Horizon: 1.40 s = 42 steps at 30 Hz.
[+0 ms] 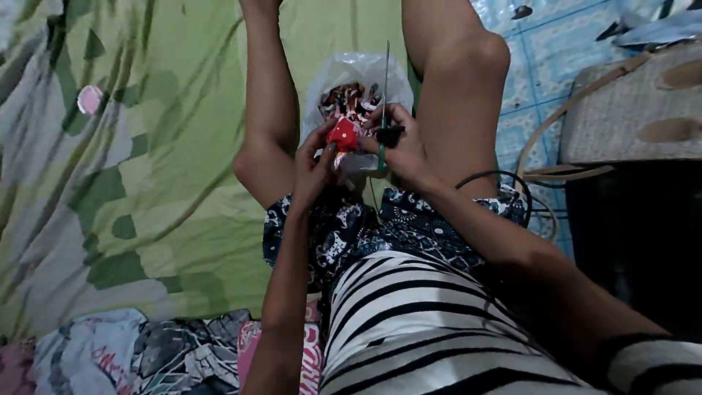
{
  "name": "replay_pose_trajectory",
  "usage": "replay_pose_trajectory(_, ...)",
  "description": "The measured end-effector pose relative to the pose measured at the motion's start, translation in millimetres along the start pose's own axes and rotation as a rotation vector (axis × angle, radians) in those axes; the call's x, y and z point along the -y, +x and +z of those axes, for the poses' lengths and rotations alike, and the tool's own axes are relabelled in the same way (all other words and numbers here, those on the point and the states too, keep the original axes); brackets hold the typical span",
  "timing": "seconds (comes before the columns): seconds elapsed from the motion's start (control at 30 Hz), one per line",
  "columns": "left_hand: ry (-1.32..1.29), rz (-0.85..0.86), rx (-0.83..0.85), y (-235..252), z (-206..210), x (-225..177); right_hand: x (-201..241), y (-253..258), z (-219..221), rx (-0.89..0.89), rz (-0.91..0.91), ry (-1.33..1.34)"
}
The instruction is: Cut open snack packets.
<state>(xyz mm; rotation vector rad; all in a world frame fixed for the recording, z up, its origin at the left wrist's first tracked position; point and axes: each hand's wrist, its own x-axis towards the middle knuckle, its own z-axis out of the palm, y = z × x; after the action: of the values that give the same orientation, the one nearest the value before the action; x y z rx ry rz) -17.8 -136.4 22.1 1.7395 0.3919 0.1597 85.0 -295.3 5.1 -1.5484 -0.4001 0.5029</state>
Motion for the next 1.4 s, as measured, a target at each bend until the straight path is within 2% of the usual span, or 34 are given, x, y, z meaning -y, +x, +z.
replay_pose_trajectory(0.3,-0.241,-0.039,0.005,10.5,-6.4,47.7,-0.1,9.6,1.9,0.080,0.073,-0.125)
replay_pose_trajectory(0.6,-0.260,-0.069,0.046,7.0,-0.6,44.3,-3.0,9.1,10.2,0.113,0.072,-0.243)
replay_pose_trajectory(0.83,-0.290,-0.031,0.031,8.1,0.0,45.5,-9.2,14.3,10.0,0.042,-0.027,-0.313)
replay_pose_trajectory(1.03,-0.175,-0.165,0.001,-7.1,1.8,45.4,2.3,0.3,12.3,0.083,0.189,-0.363)
replay_pose_trajectory(1.17,-0.110,-0.143,-0.040,-3.1,4.7,26.0,26.2,6.1,14.0,0.137,0.204,-0.393)
replay_pose_trajectory(1.2,-0.096,-0.193,-0.046,-2.3,5.0,3.5,30.7,5.8,14.4,0.146,0.189,-0.394)
replay_pose_trajectory(1.27,-0.065,-0.389,-0.057,-1.2,4.5,-76.8,34.9,5.0,15.3,0.148,0.143,-0.398)
replay_pose_trajectory(1.3,-0.051,-0.352,-0.066,-1.1,4.4,-96.1,34.0,6.0,15.1,0.154,0.118,-0.417)
replay_pose_trajectory(1.37,-0.048,-0.113,-0.109,7.1,3.6,-93.0,26.8,10.6,14.7,0.172,0.083,-0.470)
replay_pose_trajectory(1.4,-0.045,-0.072,-0.127,8.5,4.5,-95.7,24.6,12.7,15.3,0.174,0.054,-0.489)
